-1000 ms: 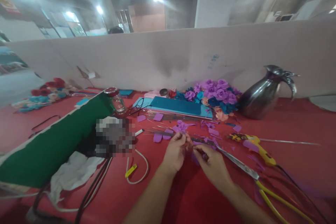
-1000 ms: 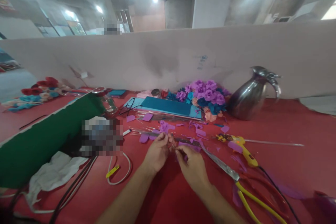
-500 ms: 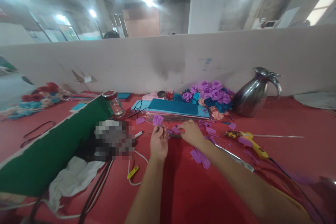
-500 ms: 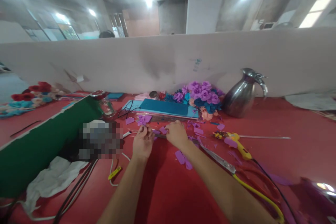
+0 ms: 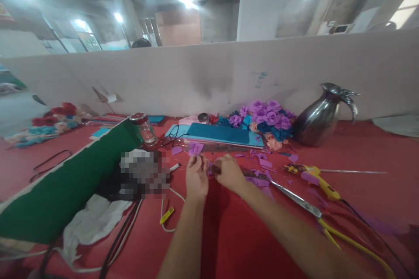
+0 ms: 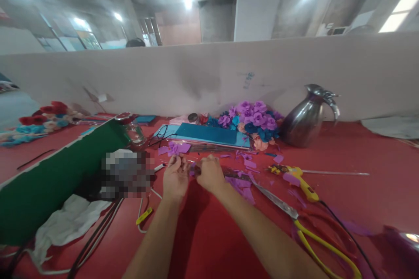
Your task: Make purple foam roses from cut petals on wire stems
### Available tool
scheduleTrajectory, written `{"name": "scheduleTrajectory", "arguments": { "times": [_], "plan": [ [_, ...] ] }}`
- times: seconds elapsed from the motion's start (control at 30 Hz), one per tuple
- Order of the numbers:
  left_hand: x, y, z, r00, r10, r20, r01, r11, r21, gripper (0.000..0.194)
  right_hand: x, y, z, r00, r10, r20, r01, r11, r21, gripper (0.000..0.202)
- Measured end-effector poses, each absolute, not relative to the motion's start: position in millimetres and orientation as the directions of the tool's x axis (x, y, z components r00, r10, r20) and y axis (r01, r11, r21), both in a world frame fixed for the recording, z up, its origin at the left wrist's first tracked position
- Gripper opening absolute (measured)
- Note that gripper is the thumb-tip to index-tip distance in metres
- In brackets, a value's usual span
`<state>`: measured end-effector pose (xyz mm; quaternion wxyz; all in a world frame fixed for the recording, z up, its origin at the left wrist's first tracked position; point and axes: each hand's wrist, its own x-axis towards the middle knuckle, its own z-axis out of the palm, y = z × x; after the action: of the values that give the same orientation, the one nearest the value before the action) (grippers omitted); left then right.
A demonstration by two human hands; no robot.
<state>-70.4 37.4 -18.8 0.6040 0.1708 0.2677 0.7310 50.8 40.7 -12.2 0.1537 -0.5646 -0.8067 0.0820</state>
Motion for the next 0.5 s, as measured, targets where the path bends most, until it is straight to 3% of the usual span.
{"name": "scheduleTrajectory", "arguments": {
  "times": [0.17, 0.27, 0.5],
  "plan": [
    [-79, 42, -19, -0.322, 0.943, -0.08, -0.774, -0.214, 0.596, 0.021, 52, 32, -17, -0.214, 0.956, 0.2, 0.911, 0.269, -0.312, 0.03],
    [-80, 43, -21, -0.37, 0.924, -0.096, -0.757, -0.241, 0.607, 0.02, 60, 33, -23, -0.179, 0.966, 0.188, 0.911, 0.235, -0.338, 0.023],
    [-80, 44, -24, -0.377, 0.914, -0.149, -0.728, -0.194, 0.658, 0.024, 59, 33, -29, -0.186, 0.946, 0.265, 0.874, 0.283, -0.395, 0.023]
  ]
}}
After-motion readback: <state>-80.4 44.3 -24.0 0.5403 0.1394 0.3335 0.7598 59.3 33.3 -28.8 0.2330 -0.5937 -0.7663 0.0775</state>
